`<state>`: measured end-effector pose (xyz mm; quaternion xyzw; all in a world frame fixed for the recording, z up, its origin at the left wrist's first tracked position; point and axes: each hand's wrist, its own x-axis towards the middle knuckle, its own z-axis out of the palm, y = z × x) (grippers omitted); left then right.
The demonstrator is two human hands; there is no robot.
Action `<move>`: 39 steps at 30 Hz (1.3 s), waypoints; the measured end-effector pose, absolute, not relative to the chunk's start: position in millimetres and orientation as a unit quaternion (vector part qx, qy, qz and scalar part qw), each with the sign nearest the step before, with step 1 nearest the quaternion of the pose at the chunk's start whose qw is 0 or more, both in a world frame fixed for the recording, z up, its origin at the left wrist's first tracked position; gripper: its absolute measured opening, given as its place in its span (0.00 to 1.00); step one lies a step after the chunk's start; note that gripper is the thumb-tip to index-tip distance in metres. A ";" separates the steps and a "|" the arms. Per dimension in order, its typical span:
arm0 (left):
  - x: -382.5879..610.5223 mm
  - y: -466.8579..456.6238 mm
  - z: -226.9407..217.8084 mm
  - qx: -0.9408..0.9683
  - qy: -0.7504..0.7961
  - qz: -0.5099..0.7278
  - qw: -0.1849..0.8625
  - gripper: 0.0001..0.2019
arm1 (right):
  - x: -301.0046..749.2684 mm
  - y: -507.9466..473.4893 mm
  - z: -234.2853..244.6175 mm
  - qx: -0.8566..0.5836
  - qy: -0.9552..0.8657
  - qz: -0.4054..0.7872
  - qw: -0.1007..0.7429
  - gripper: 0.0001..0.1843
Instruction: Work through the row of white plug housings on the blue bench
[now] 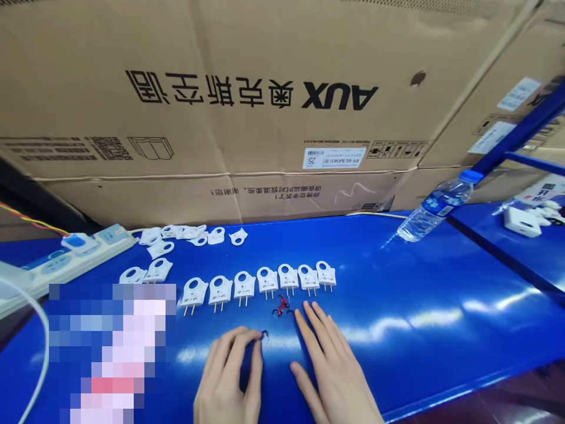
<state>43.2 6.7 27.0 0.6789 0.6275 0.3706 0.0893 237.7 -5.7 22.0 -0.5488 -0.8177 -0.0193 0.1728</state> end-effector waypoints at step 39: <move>33.0 13.6 20.2 0.798 0.545 0.259 0.009 0.21 | 206.3 5.3 29.3 -0.556 -0.807 0.015 0.200 0.35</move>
